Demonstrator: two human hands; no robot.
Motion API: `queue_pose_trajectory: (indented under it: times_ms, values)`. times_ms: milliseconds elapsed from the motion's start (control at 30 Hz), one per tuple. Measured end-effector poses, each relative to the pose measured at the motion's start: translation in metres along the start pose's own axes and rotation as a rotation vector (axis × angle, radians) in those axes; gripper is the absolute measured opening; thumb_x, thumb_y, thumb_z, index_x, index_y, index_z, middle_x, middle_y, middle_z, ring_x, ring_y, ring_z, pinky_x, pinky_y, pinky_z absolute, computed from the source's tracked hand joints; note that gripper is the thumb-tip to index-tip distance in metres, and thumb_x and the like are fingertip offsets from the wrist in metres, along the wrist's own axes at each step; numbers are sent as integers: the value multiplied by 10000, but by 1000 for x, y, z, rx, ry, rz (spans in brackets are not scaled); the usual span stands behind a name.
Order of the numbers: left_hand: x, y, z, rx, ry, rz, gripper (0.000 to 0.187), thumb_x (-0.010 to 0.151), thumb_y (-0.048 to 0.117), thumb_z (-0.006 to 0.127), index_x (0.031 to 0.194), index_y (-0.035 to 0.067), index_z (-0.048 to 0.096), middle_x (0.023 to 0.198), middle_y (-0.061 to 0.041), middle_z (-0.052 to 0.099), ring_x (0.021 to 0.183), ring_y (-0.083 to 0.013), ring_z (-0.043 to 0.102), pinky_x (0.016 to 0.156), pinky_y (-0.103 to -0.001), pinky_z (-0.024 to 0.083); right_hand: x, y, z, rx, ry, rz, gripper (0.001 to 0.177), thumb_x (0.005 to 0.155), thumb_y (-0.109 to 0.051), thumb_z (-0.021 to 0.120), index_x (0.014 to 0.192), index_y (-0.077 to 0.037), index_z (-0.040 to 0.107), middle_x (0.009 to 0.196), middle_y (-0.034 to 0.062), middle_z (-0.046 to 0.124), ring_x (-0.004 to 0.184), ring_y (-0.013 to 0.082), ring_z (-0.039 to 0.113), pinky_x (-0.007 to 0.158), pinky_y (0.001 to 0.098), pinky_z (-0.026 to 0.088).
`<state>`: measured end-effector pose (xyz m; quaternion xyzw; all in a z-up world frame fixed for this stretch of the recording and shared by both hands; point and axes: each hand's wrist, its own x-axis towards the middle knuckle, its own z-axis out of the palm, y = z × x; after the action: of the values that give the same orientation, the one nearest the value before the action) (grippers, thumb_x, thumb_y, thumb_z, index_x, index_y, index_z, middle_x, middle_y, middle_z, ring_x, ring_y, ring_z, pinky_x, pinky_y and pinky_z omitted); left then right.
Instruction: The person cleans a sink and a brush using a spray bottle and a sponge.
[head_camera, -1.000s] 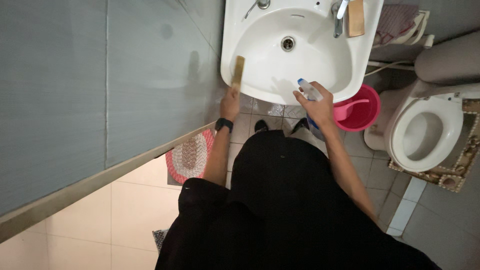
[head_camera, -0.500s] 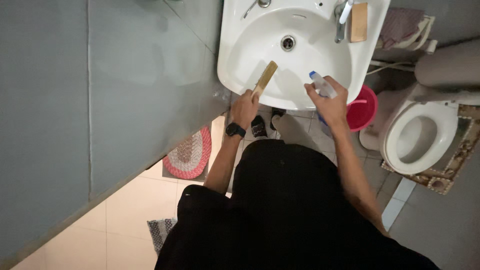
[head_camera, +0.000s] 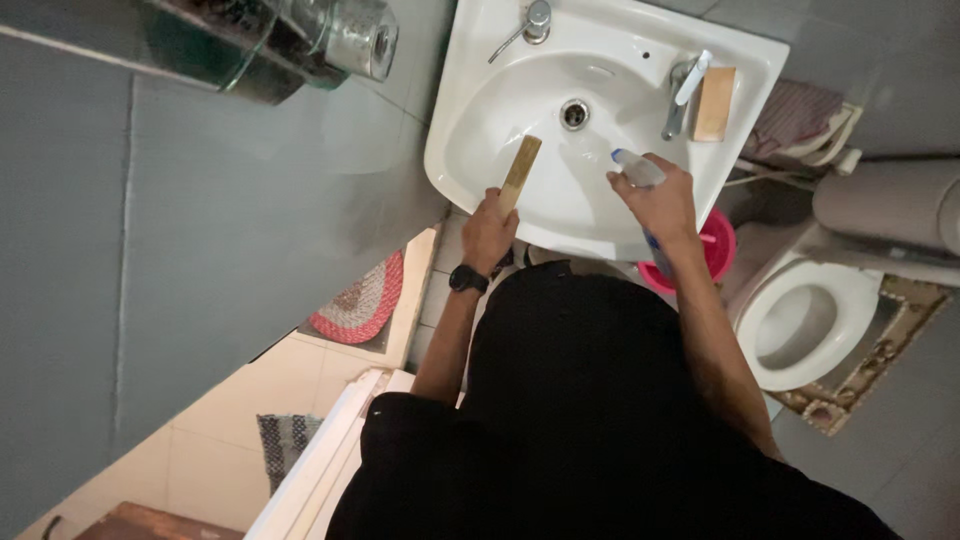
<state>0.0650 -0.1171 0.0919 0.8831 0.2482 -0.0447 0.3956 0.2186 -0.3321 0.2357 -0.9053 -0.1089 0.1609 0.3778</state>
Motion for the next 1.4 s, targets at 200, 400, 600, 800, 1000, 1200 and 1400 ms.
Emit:
queue_pose_trajectory:
  times_ms: [200,400,600,800,1000,1200,1400]
  values:
    - [-4,-17,17,-56,113,-54,426,904,255,688,1248,65,523,1170,-209,559,924,-449,647,755,-536,540,31,3,13,-100,-69,-6,380,884,-353,821,1021,-6,742,841,189,733,752,343,710,720,410,554]
    - [-4,-15,24,-121,155,-139,407,918,260,687,1236,61,527,1194,-183,568,932,-453,650,768,-536,545,76,8,30,-388,-267,72,507,825,-387,801,1152,-6,738,927,308,714,899,452,700,840,474,550]
    - [-5,-9,24,-146,204,-173,392,910,247,697,1217,65,536,1179,-188,559,899,-457,651,747,-535,549,103,0,40,-469,-363,152,583,808,-387,809,1068,126,712,958,339,703,924,452,704,844,470,562]
    - [-5,-12,30,-131,241,-136,381,929,252,689,1216,61,527,1168,-188,565,903,-456,653,749,-533,554,92,-22,38,-15,-436,181,423,878,-309,793,1123,27,714,894,187,741,759,226,714,703,344,573]
    - [-4,-11,29,-125,224,-157,414,923,260,682,1248,60,522,1182,-197,558,882,-454,663,741,-532,561,81,-15,61,424,-158,-267,217,939,-136,828,997,-4,666,923,52,680,846,108,635,791,263,529]
    - [-2,-16,31,-125,187,-190,464,920,291,687,1275,53,508,1205,-204,537,903,-463,656,769,-548,547,69,12,106,286,-150,-612,187,911,-123,798,1011,-15,683,921,94,669,842,186,639,762,310,529]
    - [-1,-24,33,-146,157,-159,458,931,307,669,1279,49,521,1215,-208,533,926,-456,657,797,-531,555,119,35,85,162,545,-426,212,1100,-132,800,1178,16,669,1034,146,698,910,289,670,866,464,558]
